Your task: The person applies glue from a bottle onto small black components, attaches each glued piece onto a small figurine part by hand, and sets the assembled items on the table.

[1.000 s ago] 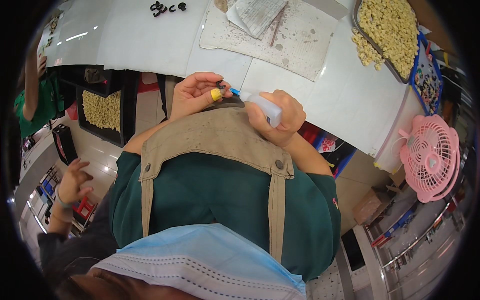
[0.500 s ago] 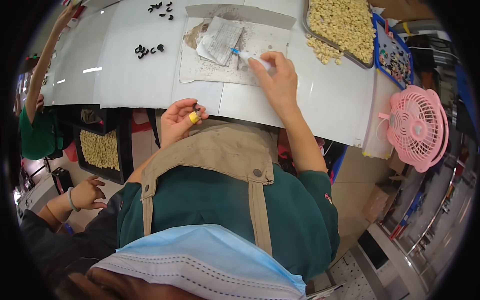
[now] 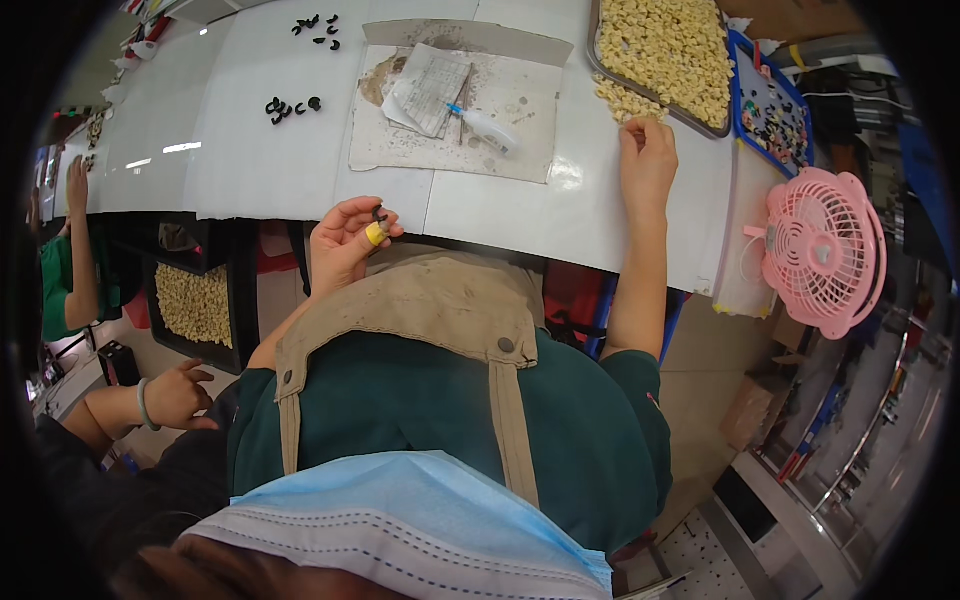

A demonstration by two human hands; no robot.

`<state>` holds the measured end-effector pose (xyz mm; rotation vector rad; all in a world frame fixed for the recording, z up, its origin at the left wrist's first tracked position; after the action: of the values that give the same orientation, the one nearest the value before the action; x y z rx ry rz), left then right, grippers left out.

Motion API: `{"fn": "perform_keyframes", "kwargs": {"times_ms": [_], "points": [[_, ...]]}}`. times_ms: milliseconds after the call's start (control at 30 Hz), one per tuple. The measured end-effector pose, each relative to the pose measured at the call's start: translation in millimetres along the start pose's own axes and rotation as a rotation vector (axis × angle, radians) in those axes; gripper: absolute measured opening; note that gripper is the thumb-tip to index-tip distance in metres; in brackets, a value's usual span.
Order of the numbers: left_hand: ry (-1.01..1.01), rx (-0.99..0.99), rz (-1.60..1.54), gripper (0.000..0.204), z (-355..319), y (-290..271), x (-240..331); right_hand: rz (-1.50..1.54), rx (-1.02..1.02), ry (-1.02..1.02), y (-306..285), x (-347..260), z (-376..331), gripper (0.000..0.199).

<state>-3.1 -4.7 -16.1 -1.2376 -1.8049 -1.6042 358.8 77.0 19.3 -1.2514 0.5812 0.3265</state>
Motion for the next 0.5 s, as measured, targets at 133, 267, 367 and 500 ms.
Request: {"fn": "perform_keyframes", "kwargs": {"times_ms": [133,267,367,500], "points": [[-0.007,0.019,0.039,0.031,1.7,-0.6,1.3,-0.001,0.018,-0.026,-6.8,-4.7,-2.6,0.018],[-0.007,-0.017,0.011,0.032,2.7,0.4,5.8,0.432,-0.103,-0.077,6.5,-37.5,-21.7,0.02],[-0.05,-0.033,0.003,0.033,3.0,2.9,8.0,0.72,-0.309,-0.102,22.1,-75.2,-41.9,0.018],[-0.074,-0.059,-0.006,0.032,3.0,8.6,12.8,0.984,-0.63,-0.1,49.6,-125.9,-66.4,0.02]]}}
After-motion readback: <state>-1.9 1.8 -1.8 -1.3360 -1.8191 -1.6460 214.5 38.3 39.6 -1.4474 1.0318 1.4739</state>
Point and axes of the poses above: each hand's wrist, its own z-axis towards the middle knuckle, its own y-axis out of the palm, x = y × z, the point moved 6 cm from there along z, towards the middle knuckle, and after that the axes turned 5 degrees about -x, right-handed, at the moved point
